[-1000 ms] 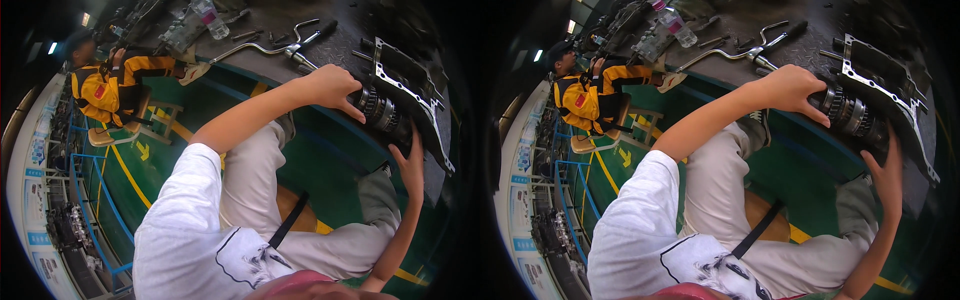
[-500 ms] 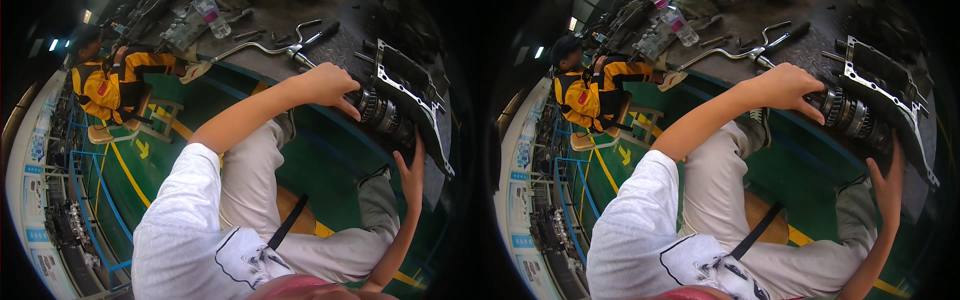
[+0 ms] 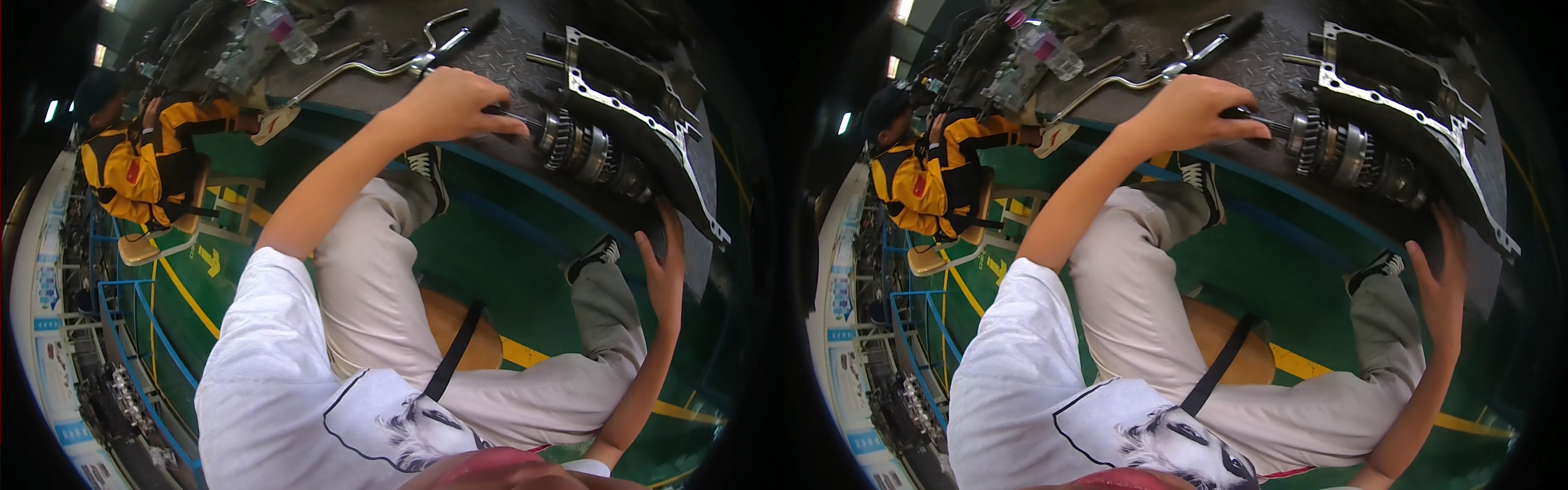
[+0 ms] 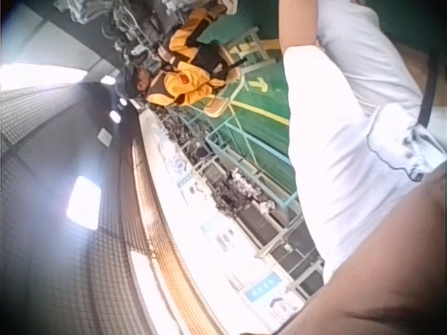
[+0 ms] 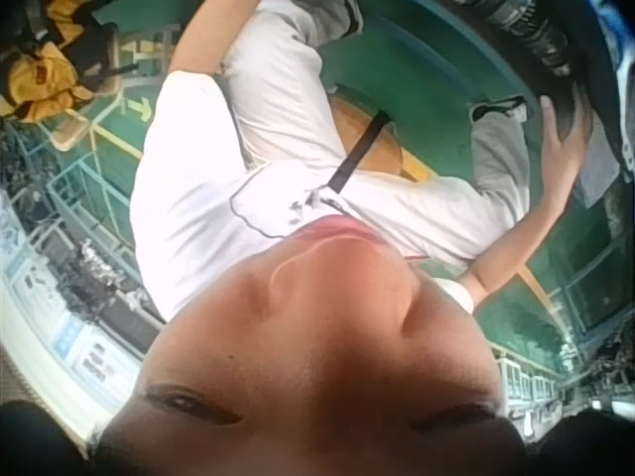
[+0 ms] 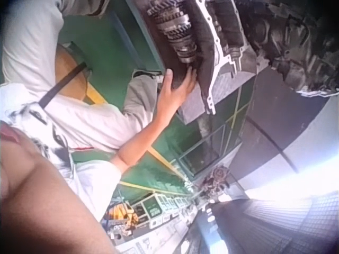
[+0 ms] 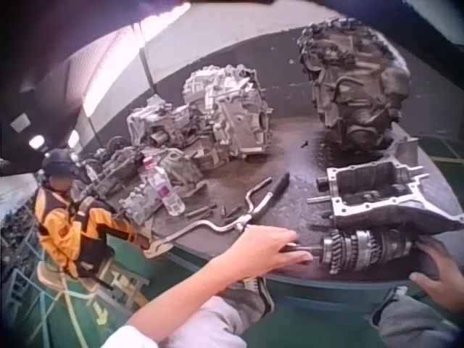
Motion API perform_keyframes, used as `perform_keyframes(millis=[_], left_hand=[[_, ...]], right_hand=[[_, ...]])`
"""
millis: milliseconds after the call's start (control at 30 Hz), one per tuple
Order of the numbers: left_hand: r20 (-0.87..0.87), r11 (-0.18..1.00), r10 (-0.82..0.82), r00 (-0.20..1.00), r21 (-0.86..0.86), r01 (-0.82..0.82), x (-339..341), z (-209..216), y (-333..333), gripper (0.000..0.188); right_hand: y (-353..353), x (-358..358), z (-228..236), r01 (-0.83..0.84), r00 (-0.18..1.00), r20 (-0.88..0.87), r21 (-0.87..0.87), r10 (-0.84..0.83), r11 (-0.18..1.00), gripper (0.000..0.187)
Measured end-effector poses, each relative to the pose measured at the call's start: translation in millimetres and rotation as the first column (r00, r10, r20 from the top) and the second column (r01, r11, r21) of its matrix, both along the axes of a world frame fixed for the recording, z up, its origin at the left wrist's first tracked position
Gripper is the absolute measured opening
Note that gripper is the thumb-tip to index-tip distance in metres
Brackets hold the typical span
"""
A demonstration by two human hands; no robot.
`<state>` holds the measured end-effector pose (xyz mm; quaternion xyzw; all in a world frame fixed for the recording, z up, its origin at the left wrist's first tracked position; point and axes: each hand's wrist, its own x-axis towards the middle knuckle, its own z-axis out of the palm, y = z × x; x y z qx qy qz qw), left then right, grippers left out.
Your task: The person fits together multiple gears on a shaft by hand and positions the assembly into a metal housing on a workbench.
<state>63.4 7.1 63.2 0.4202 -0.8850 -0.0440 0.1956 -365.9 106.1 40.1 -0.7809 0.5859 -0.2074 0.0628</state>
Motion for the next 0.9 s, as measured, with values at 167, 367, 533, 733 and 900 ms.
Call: perform_keyframes(millis=[167, 367, 533, 733, 900], left_hand=[[0.044, 0.999, 0.04, 0.998, 0.008, -0.041, 14.5, 3.9, -2.3, 0.039], [-0.204, 0.981, 0.089, 0.975, 0.189, -0.051, 12.3, -5.0, -2.9, 0.048], [-0.178, 0.975, 0.083, 0.981, 0.219, -0.043, 11.7, -5.2, -6.1, 0.049], [-0.212, 0.956, 0.083, 0.974, 0.293, -0.018, 15.6, -7.3, -5.8, 0.046], [-0.203, 0.977, 0.057, 0.978, 0.214, -0.013, 15.2, -5.8, -7.1, 0.045]], right_hand=[[10.1, -15.8, 0.5, 0.173, 0.983, 0.052, 0.037, -0.174, 0.984, 0.051], [10.8, -31.2, -3.1, 0.259, 0.92, 0.296, 0.037, -0.258, 0.965, 0.048], [5.3, -27.6, -0.9, 0.269, 0.923, 0.271, 0.05, -0.272, 0.962, 0.053], [6.1, -31.9, -4.0, 0.286, 0.914, 0.291, 0.026, -0.281, 0.958, 0.057], [-5.4, -41.9, -18.1, 0.342, 0.867, 0.383, 0.01, -0.32, 0.94, 0.058]])
